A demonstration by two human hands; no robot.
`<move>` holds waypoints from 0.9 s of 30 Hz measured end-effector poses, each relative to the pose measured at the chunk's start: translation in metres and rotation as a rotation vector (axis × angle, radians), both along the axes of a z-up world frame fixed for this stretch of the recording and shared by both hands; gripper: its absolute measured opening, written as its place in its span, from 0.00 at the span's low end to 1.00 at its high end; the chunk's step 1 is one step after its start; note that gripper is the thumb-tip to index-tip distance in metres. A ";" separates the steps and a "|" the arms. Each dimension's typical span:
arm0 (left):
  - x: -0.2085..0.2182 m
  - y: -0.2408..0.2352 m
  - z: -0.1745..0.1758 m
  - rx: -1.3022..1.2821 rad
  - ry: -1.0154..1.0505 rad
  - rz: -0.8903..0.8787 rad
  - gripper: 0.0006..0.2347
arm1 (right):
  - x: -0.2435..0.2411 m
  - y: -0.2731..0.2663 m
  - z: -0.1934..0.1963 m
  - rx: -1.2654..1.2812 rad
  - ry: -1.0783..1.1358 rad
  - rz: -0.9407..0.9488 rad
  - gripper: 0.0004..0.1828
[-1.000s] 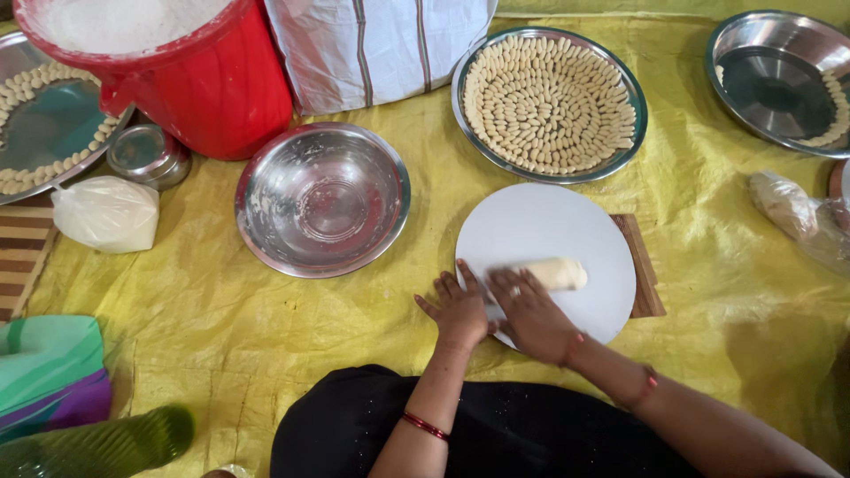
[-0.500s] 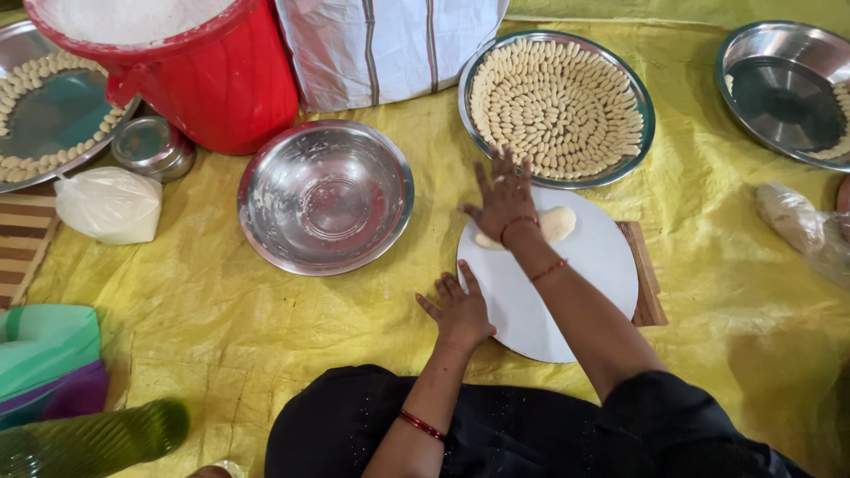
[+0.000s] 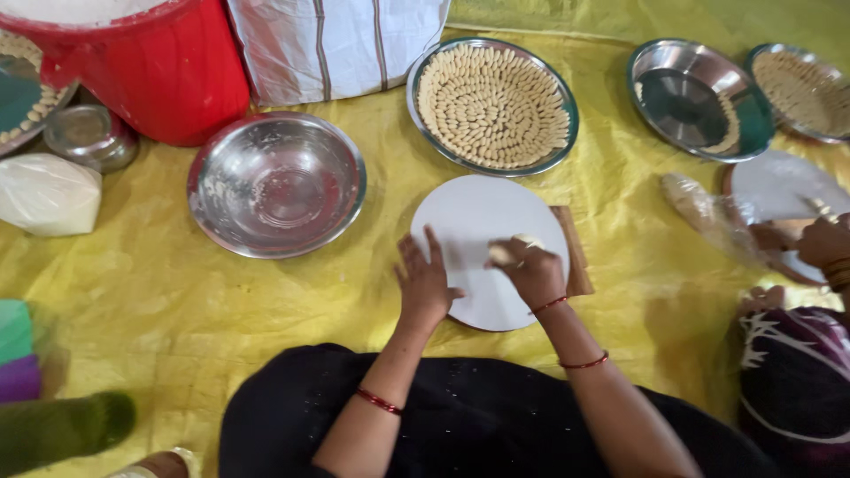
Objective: The person sits on a yellow tarp and shapes small pieces of dough into ridged, oblong forms using a wooden grooved tool. They roll the dough between their palms, press it into the tool, and place the finished pieces onto a nearby metal tray.
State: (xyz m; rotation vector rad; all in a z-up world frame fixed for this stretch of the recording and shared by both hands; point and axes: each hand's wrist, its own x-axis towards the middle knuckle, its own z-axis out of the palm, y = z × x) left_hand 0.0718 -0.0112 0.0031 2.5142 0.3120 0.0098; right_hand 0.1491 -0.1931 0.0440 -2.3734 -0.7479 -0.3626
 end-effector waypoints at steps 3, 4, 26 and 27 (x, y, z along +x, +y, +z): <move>-0.003 -0.016 0.024 -0.292 -0.230 -0.125 0.62 | -0.005 -0.001 0.027 0.635 0.308 -0.101 0.16; -0.001 -0.025 0.033 -0.371 -0.196 -0.149 0.63 | -0.006 -0.001 0.035 0.744 0.385 -0.087 0.15; 0.022 -0.021 0.009 -1.175 -0.152 -0.071 0.29 | 0.003 0.027 0.000 1.218 0.752 0.113 0.29; 0.029 -0.016 0.011 -1.363 -0.316 -0.113 0.29 | -0.004 0.038 -0.003 1.192 0.679 0.213 0.28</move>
